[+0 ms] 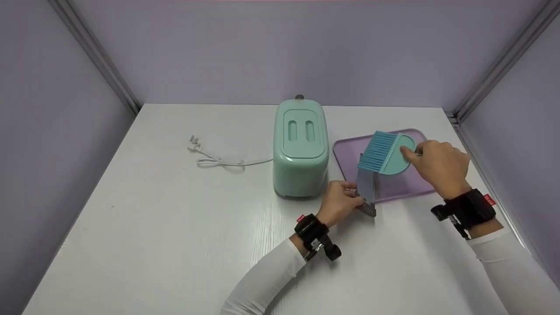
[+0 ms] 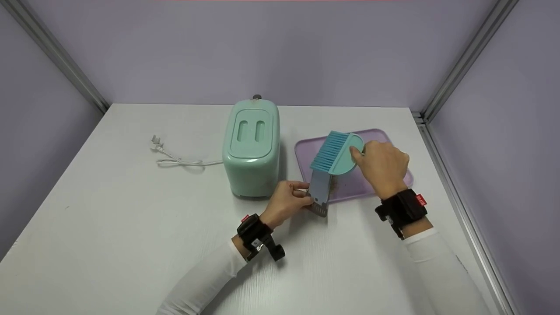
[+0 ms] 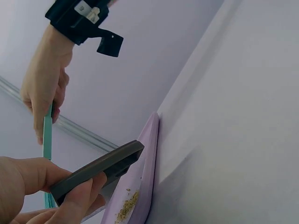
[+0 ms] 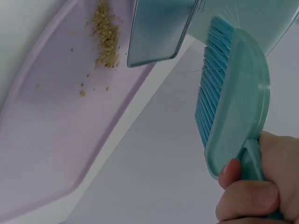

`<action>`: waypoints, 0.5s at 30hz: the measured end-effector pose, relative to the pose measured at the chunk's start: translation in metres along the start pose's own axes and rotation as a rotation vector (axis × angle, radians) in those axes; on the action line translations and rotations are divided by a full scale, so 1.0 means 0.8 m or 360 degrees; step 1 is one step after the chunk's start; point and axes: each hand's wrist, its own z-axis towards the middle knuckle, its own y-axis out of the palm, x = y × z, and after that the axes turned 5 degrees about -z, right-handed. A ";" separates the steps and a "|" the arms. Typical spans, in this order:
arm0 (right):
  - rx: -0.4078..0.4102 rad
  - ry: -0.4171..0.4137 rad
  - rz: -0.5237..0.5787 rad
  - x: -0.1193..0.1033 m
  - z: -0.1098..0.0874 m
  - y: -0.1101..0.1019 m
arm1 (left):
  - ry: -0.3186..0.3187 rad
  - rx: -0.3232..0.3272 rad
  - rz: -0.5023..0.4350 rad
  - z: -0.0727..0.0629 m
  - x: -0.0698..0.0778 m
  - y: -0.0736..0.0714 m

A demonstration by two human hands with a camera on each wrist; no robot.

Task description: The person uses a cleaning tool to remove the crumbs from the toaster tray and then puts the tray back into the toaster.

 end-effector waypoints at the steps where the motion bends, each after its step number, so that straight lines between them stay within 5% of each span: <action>1: -0.0009 0.0003 0.0023 -0.001 0.000 0.004 | -0.0001 0.0002 -0.0001 0.000 0.000 0.000; 15: -0.0261 0.0138 0.0184 0.033 -0.005 0.050 | 0.0027 -0.0001 0.0023 0.000 0.002 0.001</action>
